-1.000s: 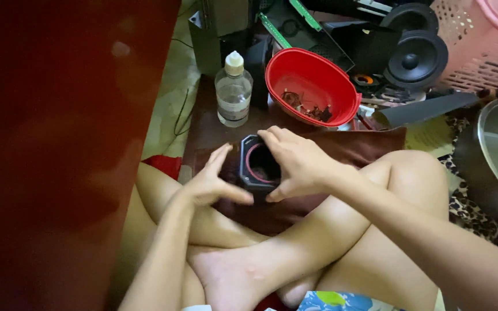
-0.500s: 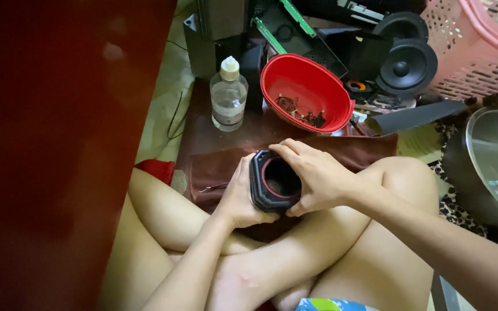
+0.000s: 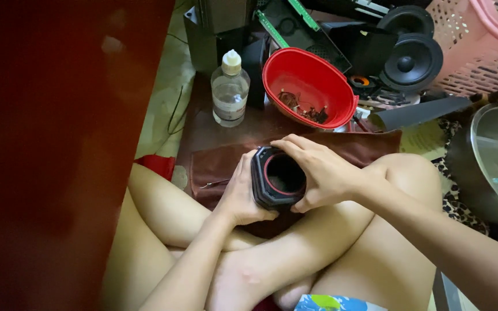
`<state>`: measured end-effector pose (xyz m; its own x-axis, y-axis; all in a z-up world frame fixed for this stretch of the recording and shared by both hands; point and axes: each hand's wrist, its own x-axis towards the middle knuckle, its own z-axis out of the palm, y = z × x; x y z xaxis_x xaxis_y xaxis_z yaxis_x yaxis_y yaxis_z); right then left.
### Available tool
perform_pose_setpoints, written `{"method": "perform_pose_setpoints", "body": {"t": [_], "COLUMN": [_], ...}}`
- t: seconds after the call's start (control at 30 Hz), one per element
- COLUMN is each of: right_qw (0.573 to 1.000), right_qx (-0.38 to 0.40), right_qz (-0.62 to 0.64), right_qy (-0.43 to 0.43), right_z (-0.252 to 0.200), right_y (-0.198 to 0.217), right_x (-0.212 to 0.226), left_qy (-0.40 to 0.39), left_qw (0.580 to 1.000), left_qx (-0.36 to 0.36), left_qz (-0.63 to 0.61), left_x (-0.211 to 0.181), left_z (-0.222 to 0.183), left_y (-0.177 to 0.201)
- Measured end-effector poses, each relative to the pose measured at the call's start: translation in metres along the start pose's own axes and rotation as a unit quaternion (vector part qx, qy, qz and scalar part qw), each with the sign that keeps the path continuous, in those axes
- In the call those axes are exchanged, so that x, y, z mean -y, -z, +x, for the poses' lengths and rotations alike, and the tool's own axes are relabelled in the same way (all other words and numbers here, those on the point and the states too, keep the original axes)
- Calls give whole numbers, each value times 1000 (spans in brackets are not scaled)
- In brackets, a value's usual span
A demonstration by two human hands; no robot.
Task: Polishing and cleaning the edges of a speaker housing using a screwdriver and a towel.
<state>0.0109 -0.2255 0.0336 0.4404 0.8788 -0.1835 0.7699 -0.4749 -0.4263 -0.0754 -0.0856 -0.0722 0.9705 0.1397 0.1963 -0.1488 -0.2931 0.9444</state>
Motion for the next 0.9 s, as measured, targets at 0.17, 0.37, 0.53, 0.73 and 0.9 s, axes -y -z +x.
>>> {"method": "perform_pose_setpoints", "body": {"t": [0.17,0.37,0.53,0.73,0.9], "right_qw": [999,994,996,994,845], "right_qx": [19,65,43,-83,-270], "right_qz": [-22,-66,-49,-18,446], "right_qy": [-18,-49,-63,-61,-124], "right_z": [1,6,15,13,-6], "right_y": [6,11,-4,-16,-2], "right_x": [5,15,22,-2,-17], "left_qy": [-5,-8,-35,-16,154], "left_qw": [1000,1000,999,1000,980], "left_qx": [-3,-7,-10,26,-41], "left_qz": [-3,1,-6,0,-116], "left_x": [-2,-2,8,1,1], "left_z": [3,1,2,2,1], "left_y": [0,-2,-5,8,29]}}
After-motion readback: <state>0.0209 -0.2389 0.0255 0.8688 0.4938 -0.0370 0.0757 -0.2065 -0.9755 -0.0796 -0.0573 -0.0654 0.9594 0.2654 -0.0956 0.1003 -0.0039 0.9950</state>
